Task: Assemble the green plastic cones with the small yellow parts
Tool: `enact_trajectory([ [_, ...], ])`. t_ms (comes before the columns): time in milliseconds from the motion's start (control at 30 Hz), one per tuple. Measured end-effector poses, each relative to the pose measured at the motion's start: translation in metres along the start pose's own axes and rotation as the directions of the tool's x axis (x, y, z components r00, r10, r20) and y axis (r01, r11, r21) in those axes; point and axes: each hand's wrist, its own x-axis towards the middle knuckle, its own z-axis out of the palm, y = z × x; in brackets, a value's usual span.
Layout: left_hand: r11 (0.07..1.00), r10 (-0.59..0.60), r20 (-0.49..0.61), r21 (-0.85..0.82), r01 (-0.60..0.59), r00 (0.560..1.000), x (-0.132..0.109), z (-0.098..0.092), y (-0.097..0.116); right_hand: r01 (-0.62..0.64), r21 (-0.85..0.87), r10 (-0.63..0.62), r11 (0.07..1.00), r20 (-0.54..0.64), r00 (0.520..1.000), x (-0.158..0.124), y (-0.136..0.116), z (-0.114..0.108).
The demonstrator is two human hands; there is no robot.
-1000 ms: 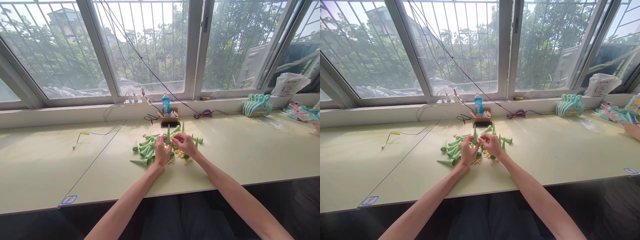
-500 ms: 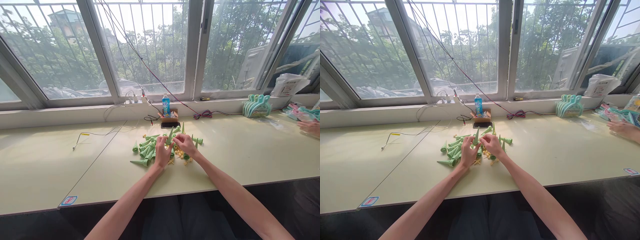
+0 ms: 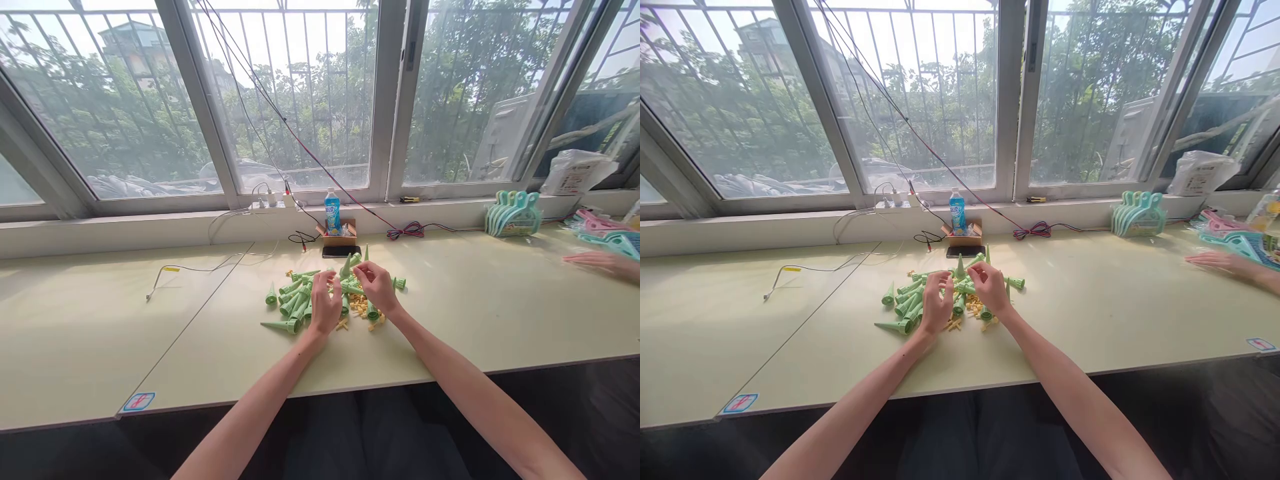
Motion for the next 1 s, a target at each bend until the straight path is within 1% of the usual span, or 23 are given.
enact_trajectory([
  [67, 0.995, -0.095, -0.022, -0.008, 0.095, 0.995, 0.0015, -0.0015, 0.0028, 0.046, -0.047, -0.045, 0.998, 0.015, 0.999, -0.0004, -0.0010, -0.0008],
  [167, 0.976, -0.212, 0.011, -0.046, 0.213, 0.977, 0.0024, -0.0038, 0.0065, 0.118, -0.077, -0.113, 0.990, 0.066, 0.991, -0.0007, -0.0013, -0.0006],
  [300, 0.964, -0.244, 0.063, -0.090, 0.249, 0.968, 0.0018, -0.0054, 0.0080, 0.177, -0.071, -0.168, 0.982, 0.117, 0.979, -0.0010, -0.0002, 0.0007],
  [400, 0.965, -0.233, 0.083, -0.100, 0.241, 0.969, 0.0015, -0.0056, 0.0073, 0.165, -0.046, -0.159, 0.985, 0.113, 0.981, -0.0011, 0.0010, 0.0012],
  [500, 0.971, -0.208, 0.096, -0.101, 0.217, 0.973, 0.0018, -0.0056, 0.0061, 0.129, -0.034, -0.124, 0.991, 0.113, 0.986, -0.0012, 0.0014, 0.0014],
  [700, 0.991, -0.100, 0.084, -0.075, 0.107, 0.991, 0.0022, -0.0046, 0.0033, 0.071, -0.048, -0.066, 0.996, 0.106, 0.992, -0.0017, -0.0007, 0.0018],
  [800, 0.996, -0.063, 0.085, -0.059, 0.068, 0.994, 0.0019, -0.0041, 0.0024, 0.050, -0.062, -0.043, 0.997, 0.109, 0.993, -0.0021, -0.0011, 0.0020],
  [1000, 0.998, 0.012, 0.085, -0.056, -0.008, 0.996, 0.0010, -0.0043, 0.0033, 0.031, -0.034, -0.027, 0.999, 0.110, 0.994, -0.0012, 0.0009, 0.0019],
])
